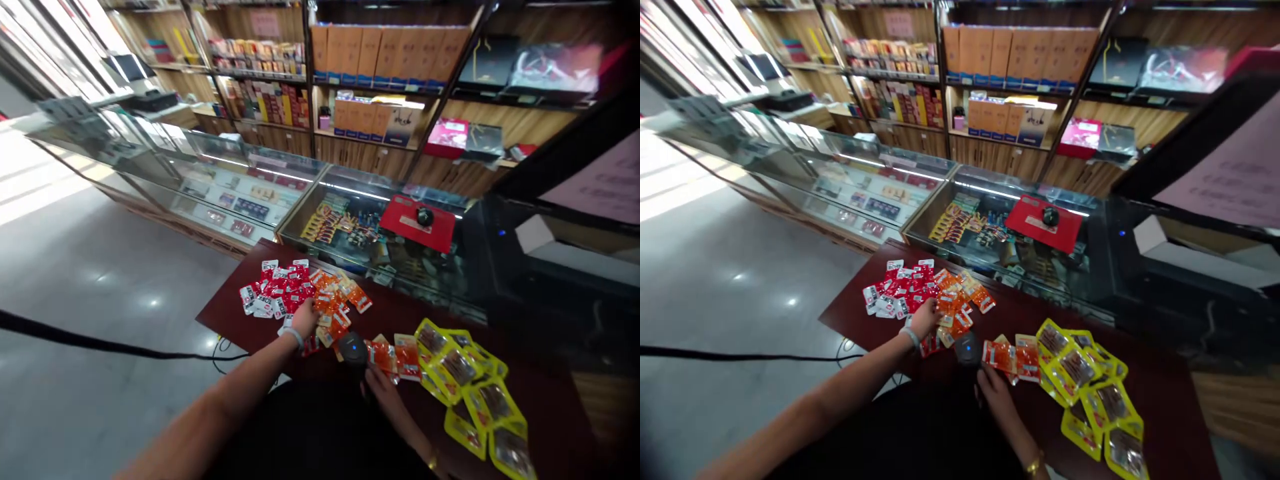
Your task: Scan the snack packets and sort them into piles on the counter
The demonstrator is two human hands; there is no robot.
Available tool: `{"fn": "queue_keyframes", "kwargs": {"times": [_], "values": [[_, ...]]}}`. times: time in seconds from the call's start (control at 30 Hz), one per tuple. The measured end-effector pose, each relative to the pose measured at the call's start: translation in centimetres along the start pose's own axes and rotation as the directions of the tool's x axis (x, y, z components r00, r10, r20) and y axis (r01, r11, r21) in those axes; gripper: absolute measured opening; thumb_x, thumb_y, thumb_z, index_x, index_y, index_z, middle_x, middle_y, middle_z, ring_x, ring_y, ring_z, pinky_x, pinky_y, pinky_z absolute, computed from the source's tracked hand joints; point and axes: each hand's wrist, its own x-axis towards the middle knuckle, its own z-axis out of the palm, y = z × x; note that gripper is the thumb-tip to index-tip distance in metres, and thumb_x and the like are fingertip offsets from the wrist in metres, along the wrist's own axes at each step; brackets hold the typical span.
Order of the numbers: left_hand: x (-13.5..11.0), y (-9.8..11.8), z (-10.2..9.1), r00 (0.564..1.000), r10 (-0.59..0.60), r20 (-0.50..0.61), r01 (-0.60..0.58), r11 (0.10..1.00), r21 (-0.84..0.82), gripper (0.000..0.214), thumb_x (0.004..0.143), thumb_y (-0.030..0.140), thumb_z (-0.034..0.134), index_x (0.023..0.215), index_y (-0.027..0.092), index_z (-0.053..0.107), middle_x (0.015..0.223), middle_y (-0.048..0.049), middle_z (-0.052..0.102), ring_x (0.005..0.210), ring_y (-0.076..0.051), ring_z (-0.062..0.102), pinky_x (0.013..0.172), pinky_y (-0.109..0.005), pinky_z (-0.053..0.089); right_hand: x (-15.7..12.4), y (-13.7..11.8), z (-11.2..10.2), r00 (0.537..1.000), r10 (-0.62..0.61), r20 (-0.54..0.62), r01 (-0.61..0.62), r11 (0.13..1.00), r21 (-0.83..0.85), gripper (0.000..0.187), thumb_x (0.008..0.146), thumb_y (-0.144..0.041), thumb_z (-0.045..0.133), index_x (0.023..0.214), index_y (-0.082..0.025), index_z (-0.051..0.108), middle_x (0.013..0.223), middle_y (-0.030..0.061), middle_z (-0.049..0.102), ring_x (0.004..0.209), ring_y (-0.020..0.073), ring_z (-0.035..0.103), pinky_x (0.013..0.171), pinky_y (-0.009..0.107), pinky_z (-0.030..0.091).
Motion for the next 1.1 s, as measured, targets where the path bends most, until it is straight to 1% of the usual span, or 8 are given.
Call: {"fn": "queue_keyframes", "kwargs": {"times": [0.2, 0.3, 0.4, 0.57, 0.67, 0.9, 0.97, 1.1], "values": [[-0.6, 2.2, 1.0, 0.945, 0.271, -0.182, -0.206, 0.927, 0.313, 0.047, 0.079, 0.024, 0.061, 0.122, 0.013, 0.047, 0.120, -0.0144, 0.053, 0.114, -0.024, 0.050, 0.097, -0.033, 0.038, -1.8, 1.8, -2.7, 1.000, -0.006, -0.012, 0.008, 0.995, 0.102, 0.075, 0.065, -0.070, 0.067, 0.115, -0.016, 0.061, 0.052, -0.0045, 0.055, 0.046, 0.0124, 0.048, 0.046, 0.024, 0.038], [-1.2, 5.3, 4.4, 0.908, 0.414, 0.058, -0.408, 0.847, 0.342, 0.037, 0.082, 0.028, 0.060, 0.116, 0.017, 0.052, 0.114, -0.0102, 0.055, 0.109, -0.022, 0.052, 0.096, -0.033, 0.039, -2.8, 2.0, -4.3, 0.996, 0.009, -0.084, 0.006, 0.985, 0.171, 0.076, 0.062, -0.072, 0.068, 0.111, -0.015, 0.061, 0.050, -0.0053, 0.053, 0.045, 0.0117, 0.046, 0.045, 0.023, 0.036], [-2.4, 8.3, 8.9, 0.818, 0.480, 0.317, -0.570, 0.746, 0.345, 0.038, 0.077, 0.039, 0.067, 0.108, 0.018, 0.056, 0.109, -0.0087, 0.056, 0.103, -0.023, 0.053, 0.092, -0.033, 0.041, -3.8, 2.6, -5.9, 0.985, 0.062, -0.159, -0.025, 0.974, 0.226, 0.078, 0.060, -0.073, 0.069, 0.111, -0.015, 0.059, 0.051, -0.0051, 0.054, 0.044, 0.0113, 0.046, 0.044, 0.022, 0.034], [-3.9, 11.0, 13.6, 0.795, 0.458, 0.398, -0.606, 0.621, 0.497, 0.061, 0.063, 0.050, 0.077, 0.107, 0.014, 0.056, 0.113, -0.0158, 0.055, 0.110, -0.031, 0.049, 0.092, -0.041, 0.040, -4.9, 4.8, -8.2, 0.977, 0.081, -0.198, -0.021, 0.957, 0.289, 0.074, 0.062, -0.072, 0.068, 0.109, -0.017, 0.057, 0.054, -0.0054, 0.055, 0.042, 0.0095, 0.045, 0.043, 0.021, 0.033], [-3.9, 11.3, 13.8, 0.788, 0.400, 0.469, -0.608, 0.630, 0.484, 0.050, 0.066, 0.047, 0.075, 0.101, 0.015, 0.057, 0.108, -0.0150, 0.060, 0.107, -0.030, 0.055, 0.089, -0.038, 0.041, -5.0, 5.7, -9.0, 0.976, 0.070, -0.208, -0.004, 0.954, 0.301, 0.071, 0.065, -0.071, 0.067, 0.110, -0.017, 0.056, 0.054, -0.0062, 0.054, 0.042, 0.0090, 0.045, 0.043, 0.020, 0.033], [-4.1, 8.8, 11.7, 0.812, 0.245, 0.529, -0.393, 0.900, 0.186, 0.025, 0.082, 0.029, 0.060, 0.104, 0.022, 0.050, 0.082, 0.0007, 0.068, 0.071, -0.013, 0.063, 0.064, -0.022, 0.040, -4.1, 4.1, -9.0, 0.987, 0.048, -0.150, -0.001, 0.954, 0.300, 0.074, 0.065, -0.070, 0.068, 0.115, -0.017, 0.055, 0.053, -0.0064, 0.054, 0.042, 0.0090, 0.044, 0.042, 0.019, 0.033], [-4.1, 7.9, 11.0, 0.828, 0.237, 0.509, -0.348, 0.928, 0.135, 0.025, 0.082, 0.029, 0.060, 0.104, 0.023, 0.049, 0.076, 0.0033, 0.066, 0.065, -0.011, 0.062, 0.060, -0.021, 0.038, -3.8, 2.9, -8.5, 0.988, 0.056, -0.143, -0.010, 0.953, 0.303, 0.074, 0.064, -0.069, 0.070, 0.116, -0.018, 0.055, 0.057, -0.0049, 0.056, 0.046, 0.0100, 0.048, 0.043, 0.019, 0.034], [-3.9, 6.4, 9.0, 0.904, 0.211, 0.371, -0.315, 0.916, 0.247, 0.030, 0.073, 0.035, 0.070, 0.094, 0.022, 0.053, 0.074, 0.0032, 0.062, 0.071, -0.013, 0.060, 0.061, -0.022, 0.036, -3.1, 0.8, -7.3, 0.995, 0.031, -0.095, -0.006, 0.966, 0.257, 0.071, 0.065, -0.068, 0.071, 0.113, -0.018, 0.059, 0.058, -0.0037, 0.056, 0.047, 0.0103, 0.047, 0.044, 0.020, 0.033]]}}
